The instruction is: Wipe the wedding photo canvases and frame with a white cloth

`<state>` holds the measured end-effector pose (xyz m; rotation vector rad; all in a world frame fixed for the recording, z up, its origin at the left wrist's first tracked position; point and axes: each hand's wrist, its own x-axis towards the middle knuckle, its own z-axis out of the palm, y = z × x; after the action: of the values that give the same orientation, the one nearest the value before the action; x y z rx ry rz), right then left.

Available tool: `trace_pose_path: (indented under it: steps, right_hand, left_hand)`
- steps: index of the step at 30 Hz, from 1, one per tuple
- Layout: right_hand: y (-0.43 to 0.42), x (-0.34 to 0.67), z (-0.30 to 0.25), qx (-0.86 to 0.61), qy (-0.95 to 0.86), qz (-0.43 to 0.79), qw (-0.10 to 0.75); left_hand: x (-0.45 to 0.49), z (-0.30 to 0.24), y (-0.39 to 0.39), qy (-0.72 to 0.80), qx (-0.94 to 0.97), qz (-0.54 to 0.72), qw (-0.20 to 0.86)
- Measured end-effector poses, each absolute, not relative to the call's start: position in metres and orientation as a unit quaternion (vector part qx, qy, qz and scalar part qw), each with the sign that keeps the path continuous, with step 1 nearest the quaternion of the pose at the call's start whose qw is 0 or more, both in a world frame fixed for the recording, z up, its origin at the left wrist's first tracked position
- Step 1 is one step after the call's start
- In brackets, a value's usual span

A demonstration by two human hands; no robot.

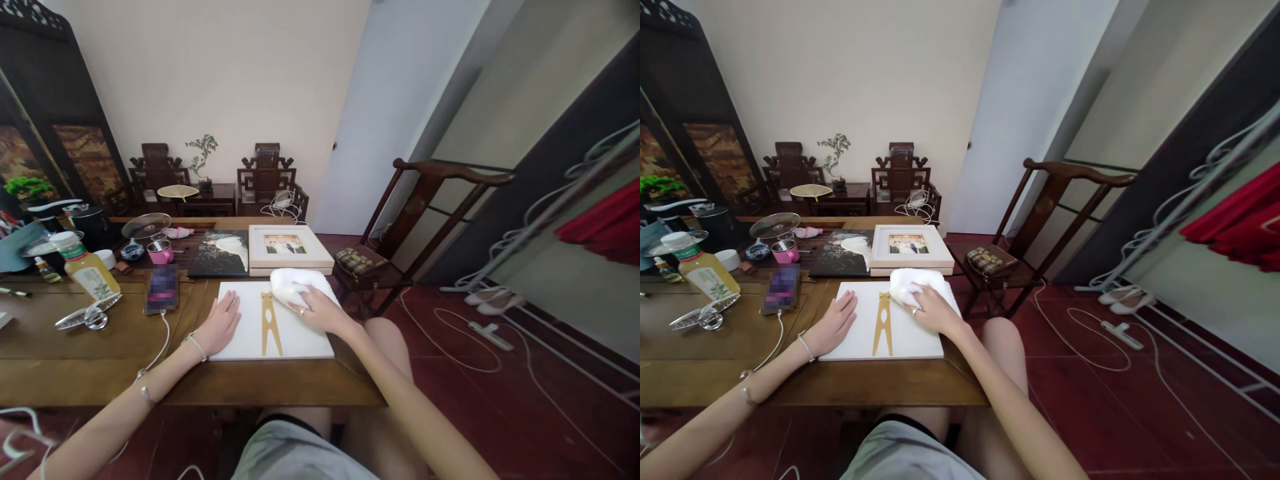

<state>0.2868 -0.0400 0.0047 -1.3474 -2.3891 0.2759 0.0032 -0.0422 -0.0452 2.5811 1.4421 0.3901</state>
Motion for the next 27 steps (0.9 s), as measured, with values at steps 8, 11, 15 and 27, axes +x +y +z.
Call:
trace_pose_path:
  steps: [8, 11, 15, 27]
  right_hand:
    - [-0.093, 0.289, 0.010, -0.484, -0.857, 0.103, 0.146]
    - [-0.128, 0.292, 0.015, -0.463, -0.868, 0.124, 0.131]
    - [-0.152, 0.293, 0.020, -0.449, -0.875, 0.141, 0.111]
    - [-0.063, 0.283, 0.010, -0.493, -0.835, 0.139, 0.202]
  left_hand:
    - [0.004, -0.045, -0.042, 0.481, 0.863, 0.132, 0.075]
    - [0.004, -0.047, -0.041, 0.482, 0.863, 0.134, 0.071]
    - [0.003, -0.048, -0.040, 0.482, 0.863, 0.138, 0.068]
    - [0.002, -0.049, -0.039, 0.479, 0.865, 0.139, 0.056]
